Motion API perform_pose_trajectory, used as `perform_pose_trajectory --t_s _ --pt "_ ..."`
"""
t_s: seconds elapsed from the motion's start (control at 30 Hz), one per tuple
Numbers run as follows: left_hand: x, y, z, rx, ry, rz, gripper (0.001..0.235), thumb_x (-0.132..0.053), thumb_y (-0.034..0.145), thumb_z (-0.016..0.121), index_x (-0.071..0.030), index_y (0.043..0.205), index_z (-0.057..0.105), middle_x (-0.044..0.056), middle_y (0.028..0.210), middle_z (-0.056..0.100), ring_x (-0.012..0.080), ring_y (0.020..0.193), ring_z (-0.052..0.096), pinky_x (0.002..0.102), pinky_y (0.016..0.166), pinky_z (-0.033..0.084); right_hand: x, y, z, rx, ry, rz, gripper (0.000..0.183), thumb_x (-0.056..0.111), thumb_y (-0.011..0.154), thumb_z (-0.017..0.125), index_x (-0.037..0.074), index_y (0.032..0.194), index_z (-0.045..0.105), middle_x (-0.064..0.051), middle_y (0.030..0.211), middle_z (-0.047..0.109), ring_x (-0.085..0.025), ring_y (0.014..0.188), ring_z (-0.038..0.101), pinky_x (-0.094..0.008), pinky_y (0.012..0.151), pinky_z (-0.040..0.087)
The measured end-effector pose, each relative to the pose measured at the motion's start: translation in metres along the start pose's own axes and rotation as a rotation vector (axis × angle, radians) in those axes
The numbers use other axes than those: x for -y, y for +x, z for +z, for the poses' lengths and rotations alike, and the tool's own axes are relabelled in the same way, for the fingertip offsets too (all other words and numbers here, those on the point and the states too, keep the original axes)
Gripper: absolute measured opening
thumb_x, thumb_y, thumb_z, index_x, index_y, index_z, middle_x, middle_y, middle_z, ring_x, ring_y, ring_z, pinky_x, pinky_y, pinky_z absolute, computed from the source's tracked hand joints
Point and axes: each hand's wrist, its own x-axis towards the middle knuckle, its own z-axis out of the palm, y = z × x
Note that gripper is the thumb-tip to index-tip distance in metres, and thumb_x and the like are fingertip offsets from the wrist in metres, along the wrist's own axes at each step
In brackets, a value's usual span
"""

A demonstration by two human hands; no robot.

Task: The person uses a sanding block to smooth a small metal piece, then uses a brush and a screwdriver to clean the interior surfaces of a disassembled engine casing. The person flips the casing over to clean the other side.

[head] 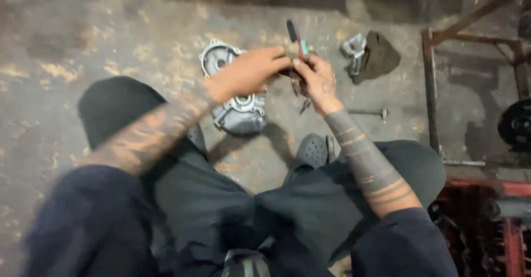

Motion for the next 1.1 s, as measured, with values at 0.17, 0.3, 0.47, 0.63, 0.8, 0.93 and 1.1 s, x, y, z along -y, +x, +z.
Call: perform_pose_trajectory --t_s 0.17,0.3,0.47,0.63,0.8,0.93,1.1 --pt "-0.005 -0.040 -0.085 -0.149 0.347 0.147 0.029 -0.005 0.090 0.061 -0.012 0.119 0.063 0.010 0.117 0.066 0.0310 0.073 0.068 0.042 0.062 0.056 -0.031 -0.013 -0.035 0.039 -0.257 -0.131 0.025 0.019 0.097 0.068 -0.002 0.110 0.073 -0.005 0.090 0.071 -0.011 0.077 0.058 -0.024 0.071 0.049" --pt "0.003 -0.066 -0.147 -0.082 0.344 0.092 0.014 -0.019 0.114 0.070 -0.005 0.112 0.070 0.006 0.091 0.074 0.0220 0.058 0.065 0.034 0.053 0.055 -0.082 -0.017 -0.066 0.013 -0.328 -0.092 0.022 0.013 0.097 0.068 -0.005 0.110 0.070 -0.009 0.096 0.072 -0.014 0.080 0.062 -0.026 0.073 0.053" --pt "0.038 -0.104 -0.148 -0.022 0.470 0.060 0.018 -0.026 0.117 0.066 -0.010 0.109 0.070 0.002 0.092 0.071 0.0232 0.065 0.066 0.034 0.062 0.055 -0.155 -0.050 -0.092 0.058 -0.677 0.034 0.019 0.015 0.094 0.068 -0.001 0.104 0.069 -0.008 0.080 0.067 -0.018 0.066 0.056 -0.031 0.061 0.047" --pt "0.099 -0.129 -0.124 0.014 0.672 0.051 0.019 -0.023 0.098 0.059 -0.020 0.116 0.063 -0.004 0.109 0.072 0.0195 0.095 0.075 0.033 0.080 0.060 -0.184 -0.082 -0.078 0.257 -1.134 0.191 0.028 0.031 0.094 0.064 0.010 0.111 0.070 -0.015 0.089 0.073 -0.039 0.081 0.069 -0.049 0.070 0.053" --pt "0.170 -0.140 -0.080 0.070 0.377 -0.007 0.027 -0.036 0.112 0.060 -0.015 0.096 0.065 -0.001 0.089 0.073 0.0212 0.071 0.073 0.034 0.063 0.057 -0.203 -0.078 -0.050 0.399 -1.114 0.258 0.021 0.022 0.093 0.063 0.009 0.109 0.067 -0.014 0.077 0.071 -0.036 0.067 0.068 -0.046 0.063 0.052" --pt "0.207 -0.141 -0.011 -0.030 0.231 -0.063 0.019 -0.029 0.108 0.063 -0.013 0.108 0.073 0.001 0.102 0.078 0.0238 0.076 0.073 0.034 0.065 0.056 -0.249 -0.053 -0.026 0.240 -1.070 0.453 0.023 0.028 0.095 0.062 0.010 0.107 0.068 -0.015 0.083 0.072 -0.040 0.076 0.069 -0.049 0.071 0.053" --pt "0.226 -0.121 0.106 0.068 -0.330 -0.223 0.022 -0.025 0.095 0.068 -0.013 0.113 0.068 0.014 0.100 0.073 0.0391 0.095 0.072 0.054 0.076 0.058 -0.322 -0.015 -0.015 -0.085 -0.897 0.695 0.028 0.038 0.094 0.071 0.021 0.116 0.073 -0.011 0.108 0.077 -0.037 0.109 0.071 -0.051 0.091 0.055"
